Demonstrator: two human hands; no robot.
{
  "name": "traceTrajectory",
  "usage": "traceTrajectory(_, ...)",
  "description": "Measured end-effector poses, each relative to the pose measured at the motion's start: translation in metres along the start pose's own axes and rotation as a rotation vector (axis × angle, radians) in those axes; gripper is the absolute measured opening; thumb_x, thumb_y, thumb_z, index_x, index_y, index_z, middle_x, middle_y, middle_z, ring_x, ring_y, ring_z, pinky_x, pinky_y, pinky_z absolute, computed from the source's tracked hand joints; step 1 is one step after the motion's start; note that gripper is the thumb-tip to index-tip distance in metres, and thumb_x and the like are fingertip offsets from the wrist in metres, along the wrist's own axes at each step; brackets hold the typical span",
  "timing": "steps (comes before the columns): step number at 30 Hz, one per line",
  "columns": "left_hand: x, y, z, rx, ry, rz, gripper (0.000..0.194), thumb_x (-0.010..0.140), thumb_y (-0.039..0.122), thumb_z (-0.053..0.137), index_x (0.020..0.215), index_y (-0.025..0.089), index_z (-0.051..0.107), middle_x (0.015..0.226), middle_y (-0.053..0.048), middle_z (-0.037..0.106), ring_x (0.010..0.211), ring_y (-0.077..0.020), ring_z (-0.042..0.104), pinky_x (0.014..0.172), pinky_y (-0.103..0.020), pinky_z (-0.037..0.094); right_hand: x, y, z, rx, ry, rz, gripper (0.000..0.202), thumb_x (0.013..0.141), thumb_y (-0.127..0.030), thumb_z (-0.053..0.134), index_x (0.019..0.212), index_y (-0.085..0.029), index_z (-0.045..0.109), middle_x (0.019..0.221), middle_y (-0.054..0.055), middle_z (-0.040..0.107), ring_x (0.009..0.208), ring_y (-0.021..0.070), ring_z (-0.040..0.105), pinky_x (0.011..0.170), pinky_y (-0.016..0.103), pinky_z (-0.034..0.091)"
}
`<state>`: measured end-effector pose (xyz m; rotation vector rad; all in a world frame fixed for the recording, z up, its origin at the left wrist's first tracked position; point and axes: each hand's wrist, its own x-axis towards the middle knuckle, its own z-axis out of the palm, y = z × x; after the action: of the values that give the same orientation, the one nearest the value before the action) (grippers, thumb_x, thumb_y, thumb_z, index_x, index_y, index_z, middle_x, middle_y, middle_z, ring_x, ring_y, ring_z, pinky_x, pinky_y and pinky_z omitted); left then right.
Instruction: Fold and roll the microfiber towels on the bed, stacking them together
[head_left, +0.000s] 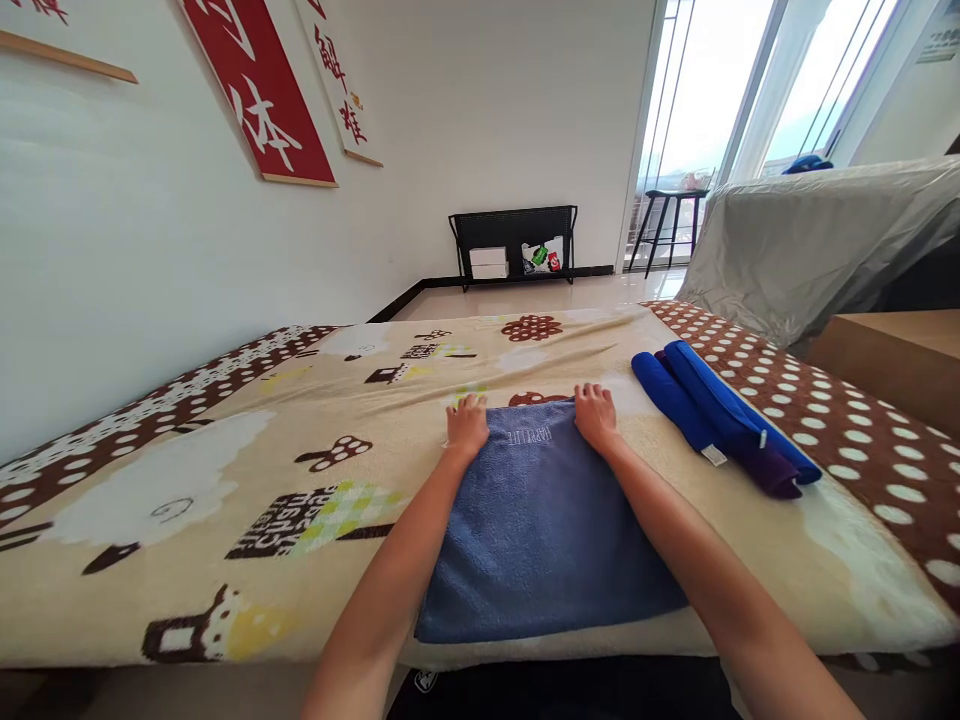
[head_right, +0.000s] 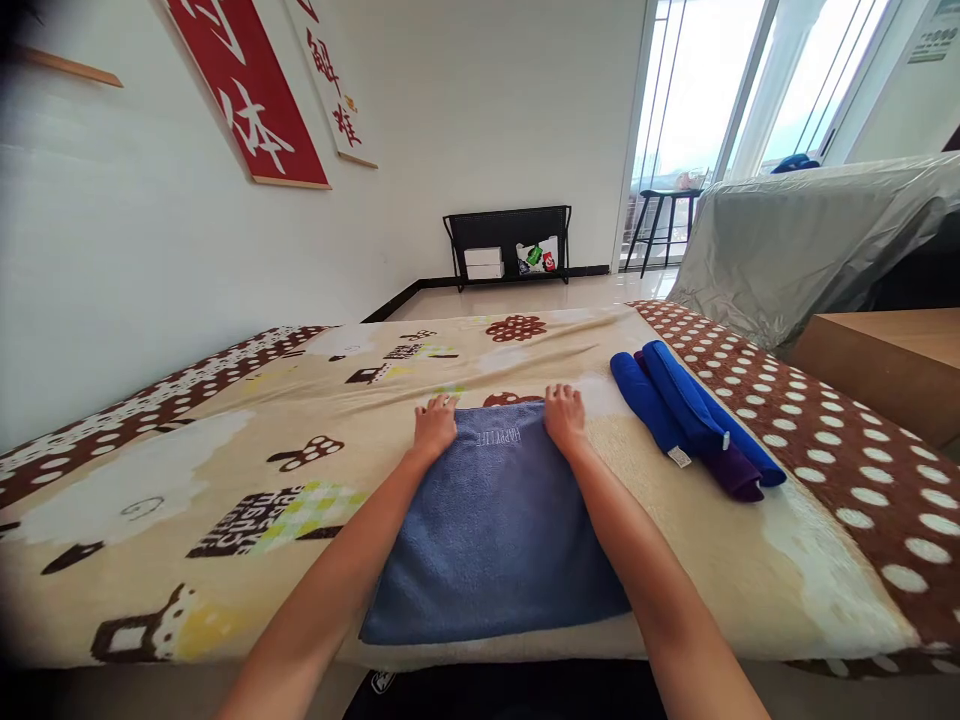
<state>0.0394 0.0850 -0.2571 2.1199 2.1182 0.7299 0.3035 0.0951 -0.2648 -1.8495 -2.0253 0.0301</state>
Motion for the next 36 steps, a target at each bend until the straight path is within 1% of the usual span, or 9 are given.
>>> traceTrajectory(4,-0.006,0.038,0.02,0.075,-0.068,0.144,0.048,0.092,0.012,0.04,0.136,0.022,0.056,0.159,-0.009,0.034,0.151,-0.0258,0.018,0.121,-0.052,0.007,-0.008,-0.048,0.016,0.015,-0.03,-0.219,0.06,0.093,-0.018,0.039,0.153,-0.015,0.032,0.159,0.013,0.031,0.149,0.0261,0.022,0.12,0.042,0.016)
traceTrajectory(8,-0.013,0.04,0.032,0.114,-0.163,0.179,0.049,0.098,0.029,0.036,0.145,0.023,0.047,0.158,-0.007,0.037,0.148,-0.0213,0.028,0.12,-0.044,0.019,-0.014,-0.062,0.033,0.034,-0.126,-0.307,0.05,0.1,-0.035,0.032,0.149,-0.024,0.041,0.156,0.003,0.038,0.146,0.0174,0.03,0.117,0.033,0.024)
traceTrajectory(11,-0.019,0.013,0.028,0.151,-0.184,0.114,0.054,0.1,0.044,0.031,0.148,0.022,0.044,0.159,-0.01,0.035,0.148,-0.0237,0.028,0.119,-0.047,0.022,-0.015,-0.038,0.035,0.024,-0.14,-0.234,0.053,0.102,-0.047,0.029,0.147,-0.023,0.042,0.157,0.005,0.037,0.147,0.0192,0.029,0.119,0.038,0.023)
traceTrajectory(15,-0.024,-0.03,0.01,0.199,-0.169,-0.017,0.062,0.099,0.051,0.024,0.15,0.02,0.039,0.16,-0.014,0.03,0.149,-0.0294,0.025,0.118,-0.056,0.021,-0.017,0.012,0.025,-0.009,-0.132,-0.087,0.057,0.102,-0.049,0.026,0.148,-0.019,0.04,0.157,0.011,0.035,0.148,0.0228,0.028,0.119,0.046,0.021)
traceTrajectory(19,-0.027,-0.048,-0.005,0.233,-0.178,-0.06,0.059,0.099,0.052,0.027,0.15,0.025,0.04,0.158,-0.01,0.036,0.148,-0.0283,0.027,0.118,-0.057,0.021,-0.022,0.035,0.015,-0.038,-0.132,-0.031,0.056,0.102,-0.048,0.027,0.149,-0.02,0.039,0.157,0.011,0.035,0.148,0.0226,0.028,0.118,0.047,0.021)
traceTrajectory(23,-0.031,-0.031,-0.009,0.3,-0.1,-0.09,0.056,0.098,0.044,0.034,0.142,0.014,0.052,0.159,-0.017,0.03,0.152,-0.036,0.01,0.117,-0.067,0.0,-0.025,0.015,0.01,-0.075,-0.085,-0.013,0.05,0.1,-0.027,0.03,0.143,-0.007,0.046,0.155,0.022,0.034,0.149,0.0292,0.022,0.119,0.055,0.009)
traceTrajectory(25,-0.033,-0.014,-0.005,0.315,-0.071,-0.057,0.054,0.098,0.038,0.034,0.14,0.01,0.053,0.162,-0.018,0.024,0.153,-0.0339,0.003,0.118,-0.063,-0.005,-0.028,-0.006,0.011,-0.075,-0.066,-0.046,0.049,0.098,-0.019,0.031,0.14,-0.002,0.048,0.155,0.025,0.033,0.15,0.0294,0.02,0.12,0.052,0.005)
traceTrajectory(31,-0.051,0.018,0.016,0.26,-0.154,0.071,0.06,0.1,0.047,0.027,0.149,0.017,0.042,0.16,-0.011,0.032,0.149,-0.0247,0.027,0.12,-0.049,0.022,-0.055,-0.057,0.026,0.004,-0.087,-0.186,0.049,0.101,-0.039,0.031,0.144,-0.019,0.047,0.155,0.011,0.04,0.146,0.0217,0.031,0.117,0.042,0.024)
traceTrajectory(36,-0.069,0.012,0.013,0.238,-0.165,0.084,0.059,0.101,0.049,0.023,0.15,0.02,0.039,0.16,-0.011,0.032,0.149,-0.0249,0.028,0.119,-0.052,0.023,-0.073,-0.048,0.025,0.039,-0.083,-0.155,0.052,0.101,-0.041,0.034,0.144,-0.015,0.047,0.156,0.014,0.036,0.148,0.0249,0.027,0.118,0.046,0.021)
